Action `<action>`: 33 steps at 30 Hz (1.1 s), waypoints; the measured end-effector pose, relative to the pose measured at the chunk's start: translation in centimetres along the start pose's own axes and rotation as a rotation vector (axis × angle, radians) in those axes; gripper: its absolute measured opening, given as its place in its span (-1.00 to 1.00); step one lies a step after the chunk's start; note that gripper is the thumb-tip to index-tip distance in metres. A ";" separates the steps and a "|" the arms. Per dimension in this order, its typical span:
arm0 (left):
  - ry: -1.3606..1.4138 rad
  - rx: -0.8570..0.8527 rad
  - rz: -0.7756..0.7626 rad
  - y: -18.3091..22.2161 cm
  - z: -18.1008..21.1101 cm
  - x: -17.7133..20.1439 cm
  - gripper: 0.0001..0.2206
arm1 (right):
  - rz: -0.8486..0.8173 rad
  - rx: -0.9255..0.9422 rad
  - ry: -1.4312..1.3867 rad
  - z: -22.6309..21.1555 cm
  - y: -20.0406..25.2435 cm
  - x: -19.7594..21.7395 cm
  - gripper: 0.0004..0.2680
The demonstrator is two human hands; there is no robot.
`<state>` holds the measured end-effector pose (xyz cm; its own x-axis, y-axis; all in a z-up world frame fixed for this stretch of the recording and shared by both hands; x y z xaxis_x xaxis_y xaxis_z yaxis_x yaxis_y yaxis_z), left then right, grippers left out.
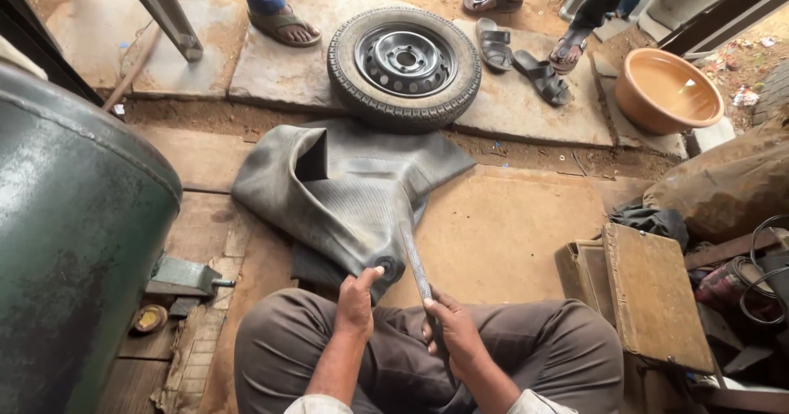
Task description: The recorder is repairing a punctured tire tube by cleaning the area with a rasp and applying adhesive/patches.
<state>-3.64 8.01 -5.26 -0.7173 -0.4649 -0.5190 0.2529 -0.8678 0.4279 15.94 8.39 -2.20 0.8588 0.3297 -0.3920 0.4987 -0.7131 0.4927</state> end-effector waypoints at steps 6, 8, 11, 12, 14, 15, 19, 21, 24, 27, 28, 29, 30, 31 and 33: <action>0.047 -0.060 -0.070 -0.6 -0.4 -0.1 -0.78 | 0.040 -0.041 0.046 -0.2 0.4 -0.3 -0.59; 0.045 -0.019 -0.029 -0.2 -0.2 -0.1 -0.78 | 0.037 -0.040 0.043 0.1 0.5 -0.1 -0.59; 0.003 0.007 -0.023 0.8 1.6 -1.2 -0.80 | 0.043 -0.037 0.043 -0.9 0.2 -0.4 -0.59; -0.031 0.006 -0.056 1.5 2.1 -2.0 -0.77 | 0.064 -0.047 0.046 -1.1 0.4 -0.3 -0.59; -0.011 -0.011 -0.075 0.5 1.1 -1.4 -0.78 | 0.095 -0.013 0.076 -3.3 -0.4 0.2 -0.59; 0.012 -0.027 -0.091 0.1 0.5 -1.1 -0.78 | 0.123 0.018 0.108 -4.5 -0.7 0.6 -0.59; 0.020 -0.060 -0.110 -0.3 -0.2 -0.5 -0.77 | 0.180 0.186 0.083 -12.6 0.3 -0.3 -0.61; -0.006 -0.077 -0.079 -0.3 0.3 -0.3 -0.78 | 0.064 0.460 0.079 -17.7 2.6 -3.0 -0.60; 0.041 -0.091 -0.116 0.4 1.6 -1.9 -0.78 | 0.023 0.608 0.118 -19.9 4.8 -4.0 -0.60; 0.004 -0.058 -0.088 0.2 1.2 -1.5 -0.76 | 0.041 0.555 0.211 -15.1 3.7 -1.7 -0.66; 0.000 -0.052 -0.081 0.3 1.1 -1.2 -0.76 | 0.041 0.547 0.205 -13.1 3.2 -1.1 -0.66; 0.002 -0.058 -0.075 0.5 1.1 -1.0 -0.77 | 0.018 0.476 0.224 -10.5 2.4 -0.7 -0.72; 0.001 -0.064 -0.075 0.4 1.1 -1.0 -0.79 | -0.002 0.409 0.241 -8.0 1.6 -0.3 -0.76; -0.004 -0.059 -0.073 0.0 0.4 -0.3 -0.79 | 0.000 0.405 0.235 -6.3 1.0 0.0 -0.76; 0.039 -0.095 0.004 -1.6 -1.1 -0.3 -0.81 | 0.063 0.309 0.315 -3.9 -0.1 2.2 -0.82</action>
<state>-3.13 9.28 -6.61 -0.6910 -0.4731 -0.5466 0.3173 -0.8779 0.3586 18.25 11.63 -0.16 0.9040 0.4182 -0.0893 0.4272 -0.8734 0.2338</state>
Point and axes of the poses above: each hand's wrist, its own y-axis away from the middle knuckle, its own x-axis out of the back of the hand, z = x × y, the point moved 10 cm from there along -y, towards the middle knuckle, and after that the axes turned 10 degrees about -z, right-handed, at the moved point
